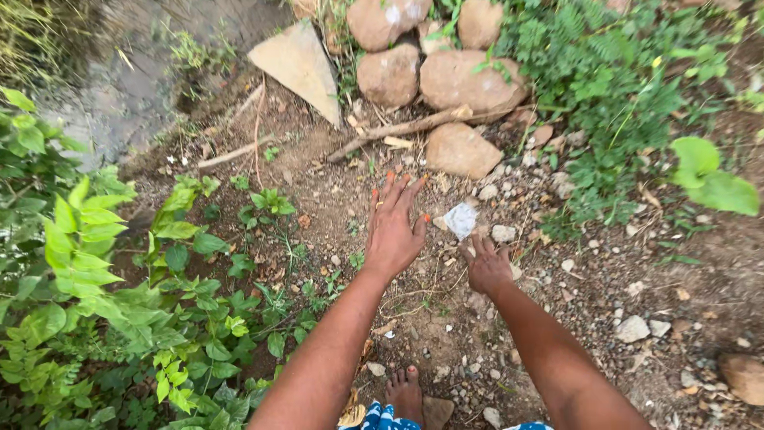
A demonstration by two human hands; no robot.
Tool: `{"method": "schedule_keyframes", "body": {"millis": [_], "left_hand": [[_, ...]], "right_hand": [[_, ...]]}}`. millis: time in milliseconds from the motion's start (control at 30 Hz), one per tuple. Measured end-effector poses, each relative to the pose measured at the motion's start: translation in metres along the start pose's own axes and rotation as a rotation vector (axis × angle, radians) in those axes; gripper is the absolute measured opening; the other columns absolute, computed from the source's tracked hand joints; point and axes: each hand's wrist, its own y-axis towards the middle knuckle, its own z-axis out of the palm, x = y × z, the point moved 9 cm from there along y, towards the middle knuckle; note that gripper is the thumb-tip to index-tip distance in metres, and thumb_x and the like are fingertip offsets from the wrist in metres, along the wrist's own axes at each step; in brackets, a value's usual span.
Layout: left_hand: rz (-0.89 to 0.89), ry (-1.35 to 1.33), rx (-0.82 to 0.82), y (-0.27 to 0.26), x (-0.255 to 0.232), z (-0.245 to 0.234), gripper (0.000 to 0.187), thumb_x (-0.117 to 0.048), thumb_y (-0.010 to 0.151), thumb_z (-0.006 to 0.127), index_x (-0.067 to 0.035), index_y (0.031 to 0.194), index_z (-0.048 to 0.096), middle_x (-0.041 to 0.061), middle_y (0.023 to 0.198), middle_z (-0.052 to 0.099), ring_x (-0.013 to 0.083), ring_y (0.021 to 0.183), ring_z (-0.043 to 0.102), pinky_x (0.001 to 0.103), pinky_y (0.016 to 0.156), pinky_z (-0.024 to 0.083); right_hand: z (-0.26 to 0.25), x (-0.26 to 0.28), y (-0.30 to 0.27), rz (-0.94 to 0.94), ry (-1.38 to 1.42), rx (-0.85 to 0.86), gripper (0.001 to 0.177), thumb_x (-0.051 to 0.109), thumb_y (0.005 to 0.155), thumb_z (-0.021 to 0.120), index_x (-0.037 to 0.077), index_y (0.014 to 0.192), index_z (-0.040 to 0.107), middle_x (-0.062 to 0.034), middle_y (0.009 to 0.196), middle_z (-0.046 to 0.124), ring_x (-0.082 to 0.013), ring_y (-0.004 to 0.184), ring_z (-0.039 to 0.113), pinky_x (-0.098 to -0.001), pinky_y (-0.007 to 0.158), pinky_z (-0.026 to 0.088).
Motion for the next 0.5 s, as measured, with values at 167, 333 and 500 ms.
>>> {"method": "schedule_keyframes", "body": {"millis": [167,333,500], "left_hand": [[-0.004,-0.032,-0.007,0.000,0.014,0.020,0.066,-0.018,0.088,0.070,-0.016,0.150,0.047,0.015,0.159,0.043,0.0331,0.154,0.027,0.053,0.127,0.012],[-0.063,-0.044,-0.004,0.003,0.026,0.039,0.067,-0.017,0.089,0.068,-0.016,0.152,0.045,0.014,0.162,0.038,0.0312,0.156,0.023,0.056,0.127,0.008],[-0.112,-0.099,-0.001,-0.001,0.028,0.053,0.067,-0.017,0.090,0.067,-0.015,0.153,0.044,0.014,0.161,0.039,0.0308,0.156,0.022,0.057,0.126,0.008]], "right_hand": [[0.003,0.007,0.022,0.016,-0.029,0.015,0.069,0.019,0.104,0.038,0.031,0.166,0.009,-0.0178,0.173,-0.003,-0.0362,0.158,0.014,-0.0624,0.119,0.027],[0.008,0.005,0.040,0.063,-0.022,0.096,0.079,0.007,0.102,0.040,0.041,0.166,0.009,-0.0174,0.174,-0.011,-0.0362,0.158,0.015,-0.0604,0.122,0.027],[0.027,-0.002,0.076,0.039,0.066,0.037,0.064,0.014,0.104,0.031,0.015,0.165,0.011,-0.0092,0.174,-0.003,-0.0341,0.157,0.015,-0.0604,0.122,0.024]]}}
